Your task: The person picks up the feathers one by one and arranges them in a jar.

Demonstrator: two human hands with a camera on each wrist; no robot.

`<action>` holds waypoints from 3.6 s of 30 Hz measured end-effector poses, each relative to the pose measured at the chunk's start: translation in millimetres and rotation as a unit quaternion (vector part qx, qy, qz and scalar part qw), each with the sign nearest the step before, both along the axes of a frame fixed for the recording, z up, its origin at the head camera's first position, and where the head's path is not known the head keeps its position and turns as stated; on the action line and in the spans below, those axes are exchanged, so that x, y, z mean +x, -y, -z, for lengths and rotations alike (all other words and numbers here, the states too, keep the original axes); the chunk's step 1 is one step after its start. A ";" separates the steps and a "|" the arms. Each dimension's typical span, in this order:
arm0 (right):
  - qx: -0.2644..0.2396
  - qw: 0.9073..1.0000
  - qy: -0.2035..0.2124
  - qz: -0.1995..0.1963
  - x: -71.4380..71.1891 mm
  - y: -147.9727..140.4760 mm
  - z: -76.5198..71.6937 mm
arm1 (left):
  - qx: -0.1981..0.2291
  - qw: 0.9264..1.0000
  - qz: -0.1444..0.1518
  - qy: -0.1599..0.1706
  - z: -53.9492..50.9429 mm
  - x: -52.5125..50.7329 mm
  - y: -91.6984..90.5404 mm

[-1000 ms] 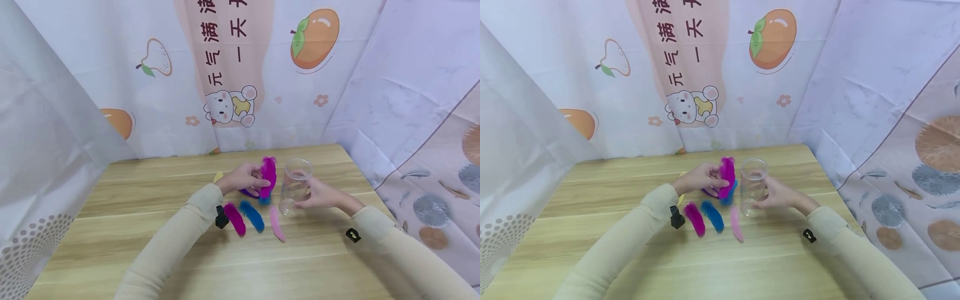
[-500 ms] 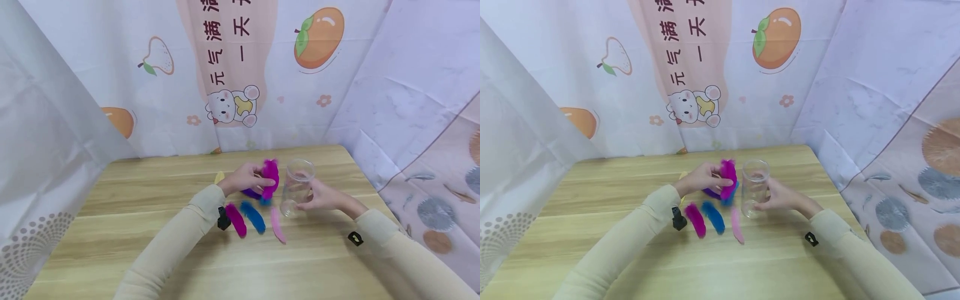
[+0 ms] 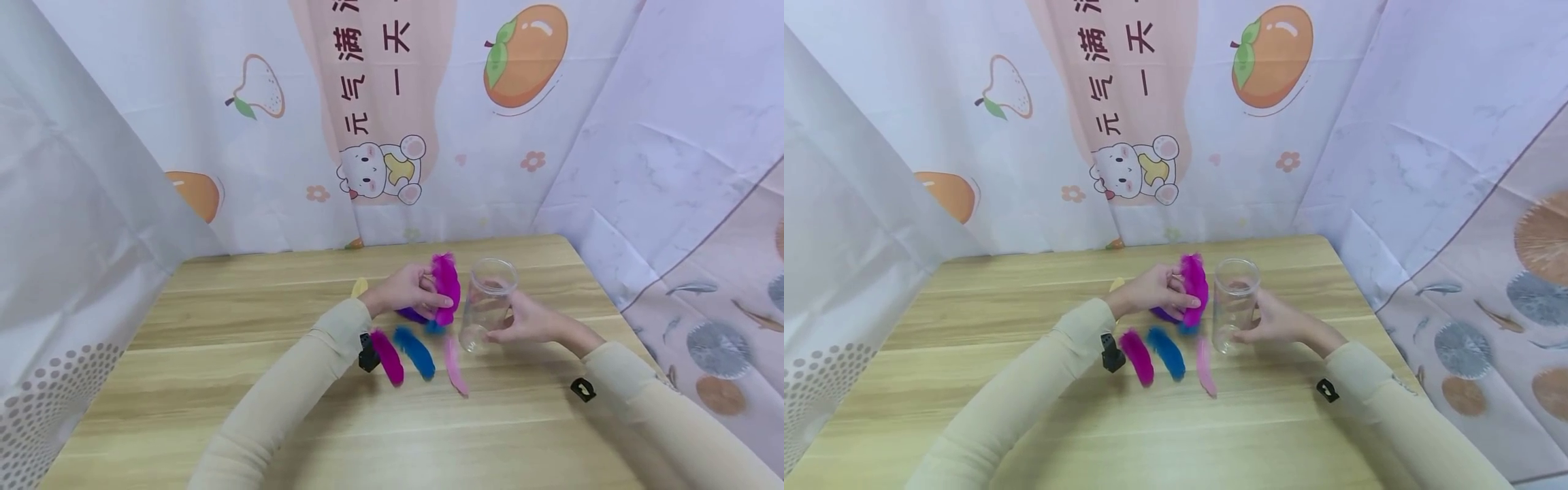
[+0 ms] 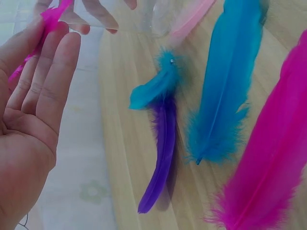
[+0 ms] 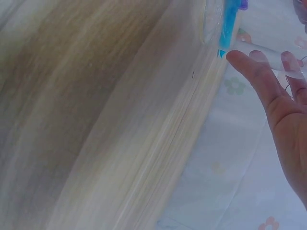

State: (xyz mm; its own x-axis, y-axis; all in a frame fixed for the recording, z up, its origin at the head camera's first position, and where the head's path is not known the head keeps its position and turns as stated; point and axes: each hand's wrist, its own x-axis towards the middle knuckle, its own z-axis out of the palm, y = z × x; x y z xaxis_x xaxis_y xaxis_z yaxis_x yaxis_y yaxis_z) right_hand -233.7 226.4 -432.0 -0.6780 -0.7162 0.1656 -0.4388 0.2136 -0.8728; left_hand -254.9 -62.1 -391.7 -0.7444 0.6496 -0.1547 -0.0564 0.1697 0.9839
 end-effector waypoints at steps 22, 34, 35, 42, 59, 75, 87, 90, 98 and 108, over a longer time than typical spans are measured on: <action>0.008 1.000 0.011 -0.003 1.4 1.4 -4.7 | 0.041 0.997 0.019 -0.063 -52.5 -2.8 0.3; 0.008 1.000 0.008 0.005 2.3 -0.6 -3.2 | 0.051 0.996 0.010 -0.071 -78.8 -1.2 -7.6; 0.009 1.000 0.008 0.005 2.0 -0.7 -3.0 | 0.052 0.996 0.008 -0.070 -80.7 -1.2 -8.1; 0.009 1.000 0.011 0.003 2.1 -2.0 -5.3 | 0.058 0.995 0.007 -0.084 -92.8 0.1 -12.2; 0.018 1.000 0.024 -0.004 2.3 -2.7 -6.0 | 0.025 0.995 0.048 -0.088 -108.1 2.1 -32.4; 0.018 1.000 0.010 -0.009 -1.4 -3.6 -3.4 | 0.007 0.994 0.050 -0.093 -115.7 -5.8 -47.2; 0.023 1.000 0.017 -0.001 -2.4 -5.9 -1.5 | -0.052 0.978 0.087 -0.185 -113.5 -7.6 -50.5; 0.024 1.000 0.018 -0.001 -2.5 -5.4 -1.1 | -0.060 0.974 0.089 -0.199 -113.3 -7.3 -49.4; 0.018 1.000 0.025 -0.001 -1.1 -5.2 -3.4 | -0.065 0.971 0.089 -0.211 -112.9 -6.7 -48.3; 0.021 1.000 0.020 0.000 -0.3 -5.3 -2.1 | -0.056 0.970 0.092 -0.219 -110.1 -7.1 -48.6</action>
